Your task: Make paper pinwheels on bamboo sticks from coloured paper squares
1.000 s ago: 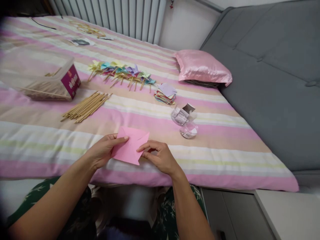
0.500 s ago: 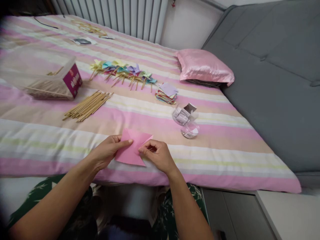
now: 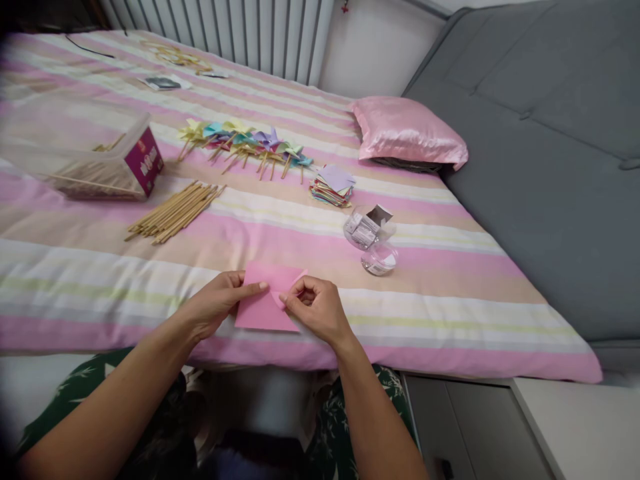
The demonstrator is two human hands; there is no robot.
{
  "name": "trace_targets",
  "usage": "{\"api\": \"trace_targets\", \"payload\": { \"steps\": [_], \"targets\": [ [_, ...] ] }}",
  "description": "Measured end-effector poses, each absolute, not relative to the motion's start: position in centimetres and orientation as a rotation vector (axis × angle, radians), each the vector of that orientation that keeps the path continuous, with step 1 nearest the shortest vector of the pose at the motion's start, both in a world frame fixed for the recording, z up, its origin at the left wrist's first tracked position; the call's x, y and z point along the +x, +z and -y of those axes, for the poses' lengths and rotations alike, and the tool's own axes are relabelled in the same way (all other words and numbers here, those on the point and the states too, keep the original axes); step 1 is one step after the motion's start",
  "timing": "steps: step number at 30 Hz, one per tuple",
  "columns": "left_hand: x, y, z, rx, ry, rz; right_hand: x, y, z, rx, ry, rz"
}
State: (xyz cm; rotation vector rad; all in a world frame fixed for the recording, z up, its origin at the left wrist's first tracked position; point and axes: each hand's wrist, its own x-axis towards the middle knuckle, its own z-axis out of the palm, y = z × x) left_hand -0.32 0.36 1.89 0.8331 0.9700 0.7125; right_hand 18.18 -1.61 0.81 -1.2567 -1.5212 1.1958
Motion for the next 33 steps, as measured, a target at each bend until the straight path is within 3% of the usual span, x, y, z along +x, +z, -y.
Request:
{"api": "trace_targets", "payload": {
  "steps": [33],
  "targets": [
    [0.4, 1.1, -0.1, 0.889, 0.798, -1.094, 17.7, 0.7, 1.9, -1.302, 1.144, 1.522]
  ]
}}
